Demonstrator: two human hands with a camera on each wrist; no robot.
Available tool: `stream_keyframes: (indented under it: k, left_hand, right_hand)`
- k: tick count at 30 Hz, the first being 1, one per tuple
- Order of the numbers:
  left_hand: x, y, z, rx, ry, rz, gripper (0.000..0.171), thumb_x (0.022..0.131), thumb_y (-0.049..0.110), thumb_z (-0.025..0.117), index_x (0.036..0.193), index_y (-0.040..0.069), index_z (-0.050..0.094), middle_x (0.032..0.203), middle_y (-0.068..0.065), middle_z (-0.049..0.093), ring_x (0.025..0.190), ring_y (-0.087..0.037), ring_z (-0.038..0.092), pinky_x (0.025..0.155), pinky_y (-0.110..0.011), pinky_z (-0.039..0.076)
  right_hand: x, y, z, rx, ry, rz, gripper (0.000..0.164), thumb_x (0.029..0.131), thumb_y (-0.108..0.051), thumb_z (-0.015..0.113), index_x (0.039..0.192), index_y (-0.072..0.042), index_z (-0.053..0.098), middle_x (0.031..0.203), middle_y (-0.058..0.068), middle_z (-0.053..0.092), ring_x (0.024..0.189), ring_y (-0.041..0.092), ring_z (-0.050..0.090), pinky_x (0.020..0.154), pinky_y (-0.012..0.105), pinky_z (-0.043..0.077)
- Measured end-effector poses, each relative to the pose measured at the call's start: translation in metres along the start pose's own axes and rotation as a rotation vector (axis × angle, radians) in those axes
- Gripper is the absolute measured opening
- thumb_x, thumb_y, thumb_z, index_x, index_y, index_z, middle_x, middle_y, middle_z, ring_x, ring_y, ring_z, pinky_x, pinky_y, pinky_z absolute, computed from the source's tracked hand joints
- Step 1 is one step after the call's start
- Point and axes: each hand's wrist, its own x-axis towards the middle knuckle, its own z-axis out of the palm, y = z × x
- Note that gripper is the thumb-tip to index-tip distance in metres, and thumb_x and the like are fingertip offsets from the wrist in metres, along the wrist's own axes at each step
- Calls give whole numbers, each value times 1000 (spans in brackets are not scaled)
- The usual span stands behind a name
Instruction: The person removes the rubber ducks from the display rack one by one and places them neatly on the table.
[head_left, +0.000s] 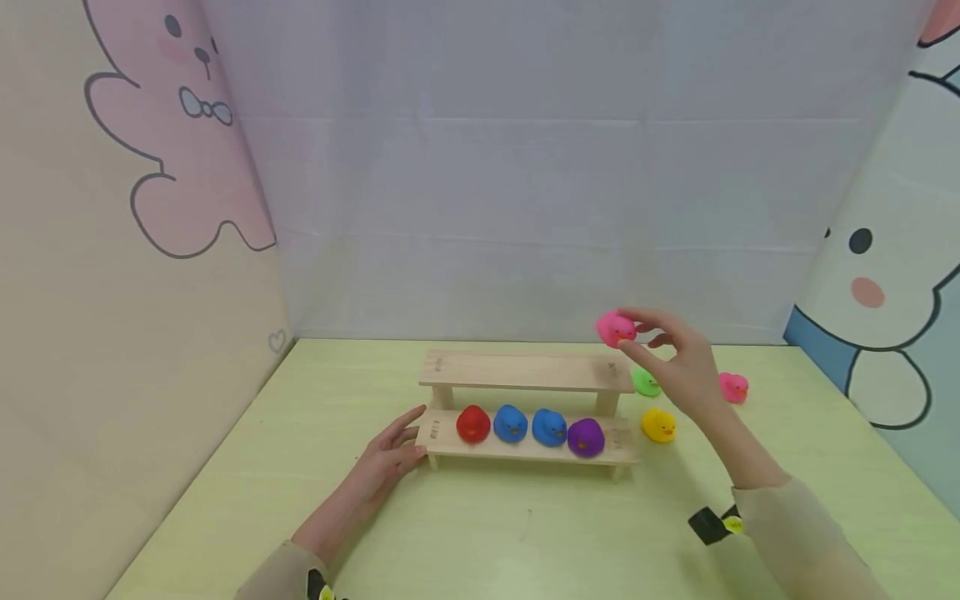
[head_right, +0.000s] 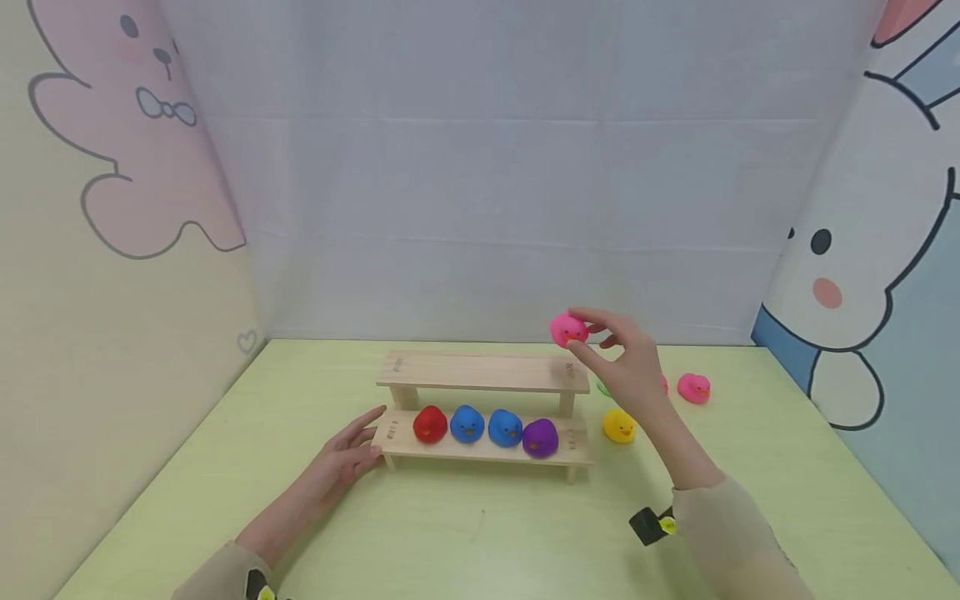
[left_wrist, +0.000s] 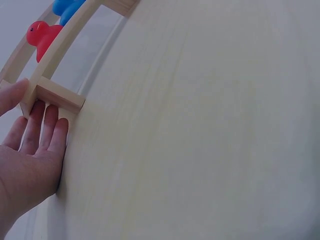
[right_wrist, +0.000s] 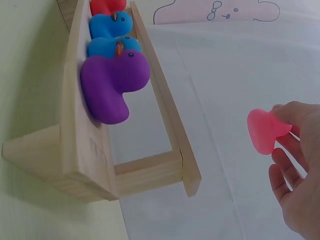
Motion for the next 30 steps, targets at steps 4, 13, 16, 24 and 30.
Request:
stream_keyframes:
  k: [4, 13, 16, 24, 30]
  left_hand:
    - [0, 1, 0, -14, 9, -6, 69, 93, 7, 59, 155, 21, 32, 148, -16, 44, 118, -11, 58, 107, -31, 45]
    - [1, 0, 0, -29, -1, 6, 69, 93, 5, 58, 155, 19, 31, 144, -14, 46, 116, -9, 60, 104, -28, 47]
    - [0, 1, 0, -30, -3, 4, 70, 93, 5, 59, 156, 18, 30, 144, -14, 46, 116, -9, 59, 105, -29, 47]
    - [-1, 1, 0, -21, -14, 8, 71, 94, 6, 58, 156, 18, 28, 146, -16, 44, 117, -9, 59, 108, -33, 45]
    - [0, 0, 0, -16, -19, 7, 70, 94, 7, 58, 157, 19, 28, 150, -18, 41, 118, -9, 59, 110, -34, 44]
  right_hand:
    - [-5, 10, -8, -7, 26, -6, 44, 84, -9, 77, 126, -17, 68, 115, -32, 61, 98, -4, 55, 78, 9, 44]
    - [-21, 28, -27, -129, 43, 26, 43, 88, -15, 75, 130, -19, 65, 116, -30, 57, 96, -10, 50, 77, 3, 39]
    - [-27, 34, -31, -159, 41, 24, 43, 87, -14, 75, 129, -17, 65, 117, -11, 65, 95, -11, 49, 76, 3, 39]
    - [-42, 54, -41, -277, -24, 46, 43, 88, -15, 75, 129, -12, 63, 115, 16, 69, 91, -23, 39, 74, 0, 36]
    - [-52, 67, -50, -331, -55, 29, 43, 82, -10, 79, 123, -10, 67, 103, 17, 72, 85, -25, 37, 71, 1, 40]
